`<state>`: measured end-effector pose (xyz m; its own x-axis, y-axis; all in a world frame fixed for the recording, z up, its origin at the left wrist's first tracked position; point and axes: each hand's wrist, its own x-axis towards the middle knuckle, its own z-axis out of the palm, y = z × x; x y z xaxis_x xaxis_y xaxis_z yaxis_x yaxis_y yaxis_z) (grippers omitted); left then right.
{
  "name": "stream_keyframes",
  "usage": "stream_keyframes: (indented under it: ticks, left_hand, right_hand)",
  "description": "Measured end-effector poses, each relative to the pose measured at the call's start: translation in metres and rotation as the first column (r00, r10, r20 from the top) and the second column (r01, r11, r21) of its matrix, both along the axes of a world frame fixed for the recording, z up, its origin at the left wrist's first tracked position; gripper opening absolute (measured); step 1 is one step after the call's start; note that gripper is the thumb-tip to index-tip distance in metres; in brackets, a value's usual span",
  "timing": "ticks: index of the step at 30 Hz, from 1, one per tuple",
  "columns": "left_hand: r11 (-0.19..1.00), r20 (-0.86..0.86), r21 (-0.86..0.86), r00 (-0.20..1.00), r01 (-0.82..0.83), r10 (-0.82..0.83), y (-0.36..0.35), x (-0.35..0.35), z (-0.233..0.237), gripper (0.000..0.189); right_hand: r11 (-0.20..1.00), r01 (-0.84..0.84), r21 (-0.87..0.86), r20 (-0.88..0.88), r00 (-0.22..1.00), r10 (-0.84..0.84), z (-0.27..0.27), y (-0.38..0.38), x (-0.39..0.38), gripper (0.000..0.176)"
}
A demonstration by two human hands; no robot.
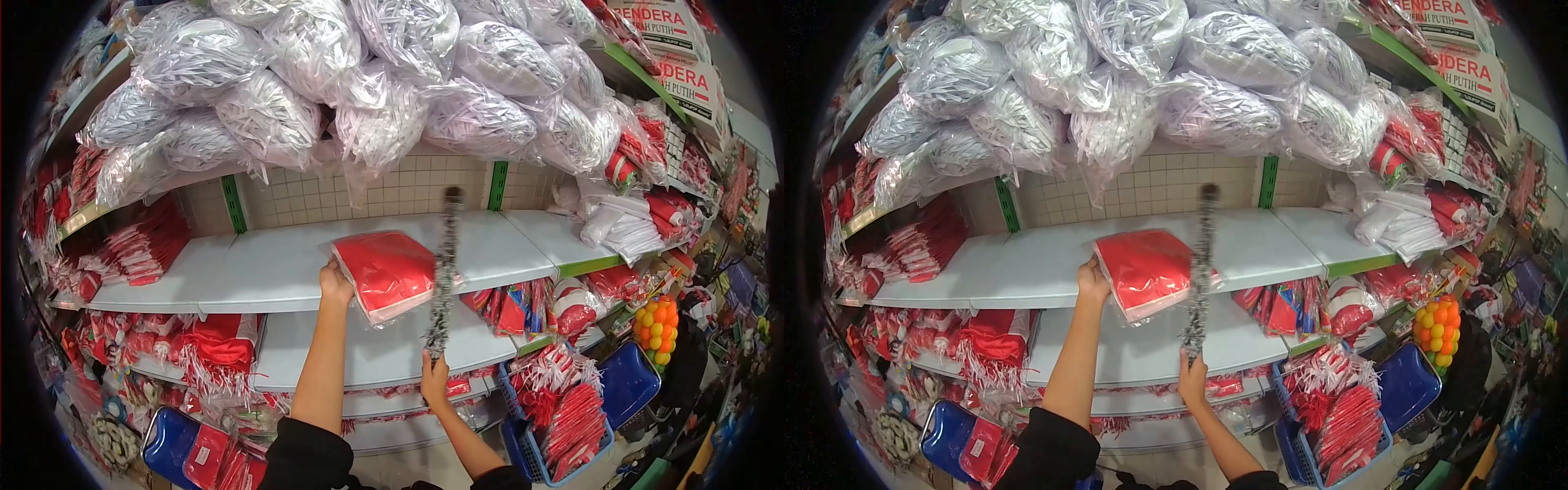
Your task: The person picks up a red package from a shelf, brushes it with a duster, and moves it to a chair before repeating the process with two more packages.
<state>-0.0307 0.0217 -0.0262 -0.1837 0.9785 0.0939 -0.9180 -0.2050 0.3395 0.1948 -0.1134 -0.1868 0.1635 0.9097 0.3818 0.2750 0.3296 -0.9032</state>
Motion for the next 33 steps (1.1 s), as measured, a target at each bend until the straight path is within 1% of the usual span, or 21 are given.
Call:
stream_keyframes:
  ticks: [2, 5, 7, 8, 9, 12, 13, 16, 17, 19, 21, 23, 26, 29, 32, 33]
  left_hand:
    - [1.0, 0.005, -0.007, 1.0, 0.006, -0.006, -0.005, 0.003, 0.004, 0.039]
    - [0.999, -0.004, 0.022, 1.0, 0.027, -0.027, -0.002, 0.002, 0.002, 0.037]
    - [0.998, -0.023, 0.033, 0.999, 0.049, -0.049, -0.001, 0.0, -0.001, 0.035]
    - [0.997, -0.034, 0.031, 0.997, 0.064, -0.063, 0.0, -0.001, -0.002, 0.034]
    - [0.996, -0.044, 0.03, 0.996, 0.079, -0.078, 0.0, -0.001, -0.003, 0.034]
    - [0.992, -0.23, 0.118, 0.973, 0.034, -0.006, -0.01, 0.006, 0.005, 0.037]
    - [0.994, -0.233, 0.105, 0.972, 0.017, 0.007, -0.011, 0.008, 0.004, 0.041]
    - [0.996, -0.248, 0.084, 0.967, -0.032, 0.052, -0.013, 0.01, 0.007, 0.054]
    - [0.996, -0.256, 0.082, 0.965, -0.046, 0.065, -0.014, 0.011, 0.006, 0.058]
    - [0.996, -0.257, 0.071, 0.964, -0.059, 0.075, -0.018, 0.013, 0.004, 0.064]
    - [0.997, -0.246, 0.057, 0.967, -0.052, 0.064, -0.023, 0.015, 0.008, 0.069]
    - [0.996, -0.269, 0.064, 0.96, -0.061, 0.076, -0.028, 0.017, 0.01, 0.071]
    - [0.991, -0.286, 0.101, 0.951, -0.092, 0.118, -0.03, 0.019, 0.009, 0.073]
    - [0.984, -0.294, 0.151, 0.946, -0.091, 0.133, -0.03, 0.021, 0.009, 0.073]
    - [0.983, -0.291, 0.174, 0.951, -0.055, 0.105, -0.036, 0.021, 0.015, 0.072]
    - [0.984, -0.286, 0.176, 0.954, -0.041, 0.091, -0.04, 0.022, 0.019, 0.071]
  right_hand:
    - [0.993, -0.104, -0.061, 0.191, 0.975, 0.114, 0.024, -0.018, 0.013, 0.046]
    - [0.984, -0.019, -0.178, 0.453, 0.886, 0.1, 0.032, -0.018, 0.029, 0.044]
    - [0.999, 0.031, 0.022, 0.25, 0.968, -0.036, 0.021, -0.006, 0.027, 0.045]
    - [0.991, 0.072, 0.116, 0.134, 0.987, -0.088, 0.015, -0.002, 0.026, 0.045]
    - [0.998, 0.066, 0.009, 0.091, 0.994, -0.066, 0.038, -0.012, 0.023, 0.046]
    - [0.984, -0.117, -0.136, 0.231, 0.962, 0.146, 0.088, -0.031, 0.019, 0.045]
    - [0.978, -0.121, -0.169, 0.389, 0.904, 0.179, 0.095, -0.031, 0.022, 0.044]
    - [0.977, -0.104, -0.184, 0.585, 0.787, 0.195, 0.118, -0.014, 0.036, 0.045]
    - [0.967, -0.099, -0.235, 0.502, 0.84, 0.208, 0.131, -0.006, 0.043, 0.045]
    - [0.997, -0.078, 0.021, 0.501, 0.864, 0.057, 0.119, 0.038, 0.066, 0.047]
    - [0.993, 0.047, -0.111, 0.605, 0.796, 0.029, 0.148, 0.062, 0.086, 0.049]
    - [0.988, 0.096, -0.118, 0.713, 0.701, 0.017, 0.174, 0.078, 0.102, 0.05]
    - [0.977, 0.205, -0.058, 0.841, 0.537, -0.063, 0.212, 0.085, 0.106, 0.048]
    - [0.96, 0.276, -0.05, 0.936, 0.347, -0.051, 0.216, 0.111, 0.111, 0.047]
    - [0.924, 0.375, 0.073, 0.912, 0.35, -0.215, 0.232, 0.088, 0.093, 0.047]
    - [0.933, 0.321, 0.164, 0.882, 0.375, -0.284, 0.238, 0.076, 0.086, 0.048]
